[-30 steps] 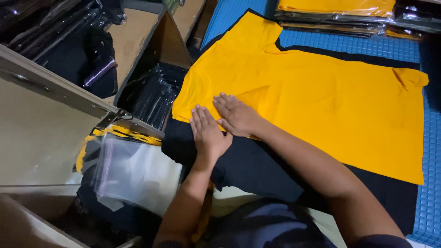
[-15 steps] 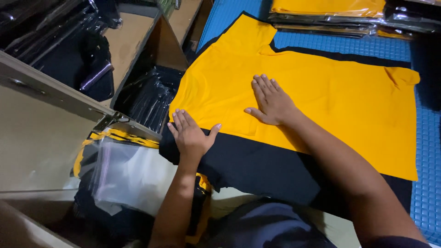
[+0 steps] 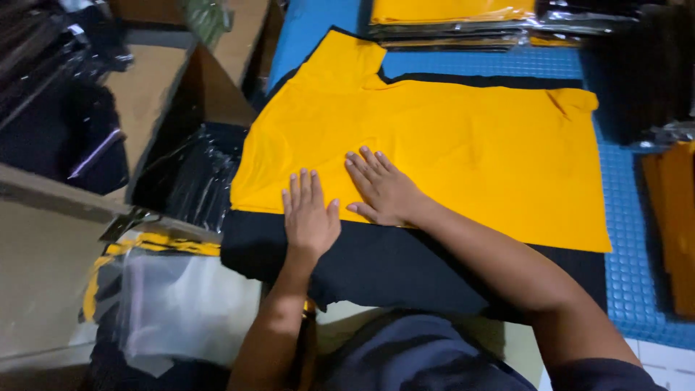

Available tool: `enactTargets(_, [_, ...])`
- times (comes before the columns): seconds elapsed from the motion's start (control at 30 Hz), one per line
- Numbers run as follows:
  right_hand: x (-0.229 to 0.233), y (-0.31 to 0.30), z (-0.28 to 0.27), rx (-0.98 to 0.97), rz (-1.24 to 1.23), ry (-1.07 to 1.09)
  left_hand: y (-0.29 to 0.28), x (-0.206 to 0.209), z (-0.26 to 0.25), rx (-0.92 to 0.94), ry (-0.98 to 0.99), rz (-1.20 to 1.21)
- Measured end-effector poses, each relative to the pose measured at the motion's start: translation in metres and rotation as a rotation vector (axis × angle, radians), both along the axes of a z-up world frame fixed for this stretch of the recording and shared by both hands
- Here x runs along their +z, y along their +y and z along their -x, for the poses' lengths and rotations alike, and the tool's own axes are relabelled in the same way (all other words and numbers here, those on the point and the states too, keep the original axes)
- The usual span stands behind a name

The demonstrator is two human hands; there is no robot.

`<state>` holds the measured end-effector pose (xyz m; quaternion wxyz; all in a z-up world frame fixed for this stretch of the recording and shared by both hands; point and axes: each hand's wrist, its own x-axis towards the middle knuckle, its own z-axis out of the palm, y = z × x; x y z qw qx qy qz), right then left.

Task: The person folds a yellow t-shirt on a blue mat by smoothing it, folding the sleeves inward, folding the sides, and then folding the shirt in half. The folded shirt is placed into a clear plastic bag.

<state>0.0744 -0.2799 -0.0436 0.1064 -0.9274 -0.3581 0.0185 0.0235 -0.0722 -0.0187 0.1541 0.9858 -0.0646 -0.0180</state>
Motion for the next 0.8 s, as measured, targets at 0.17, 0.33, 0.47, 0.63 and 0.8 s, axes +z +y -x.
enactTargets(0.17, [0.017,-0.041,0.025,-0.106,0.088,-0.061,-0.006,-0.008,-0.001,-0.041,-0.003,0.019])
enactTargets(0.33, [0.011,-0.068,0.059,-0.068,-0.045,-0.019,-0.051,0.021,0.002,-0.3,0.017,0.056])
enactTargets(0.47, [0.001,-0.132,0.065,-0.188,-0.048,-0.067,-0.062,0.02,-0.002,-0.425,-0.009,-0.005])
enactTargets(0.63, [0.013,-0.224,0.09,-0.378,0.003,-0.137,-0.06,0.022,0.0,-0.447,-0.005,-0.03])
enactTargets(0.8, [0.018,-0.289,0.111,-0.603,-0.007,-0.053,-0.061,0.03,0.001,-0.432,0.037,-0.071])
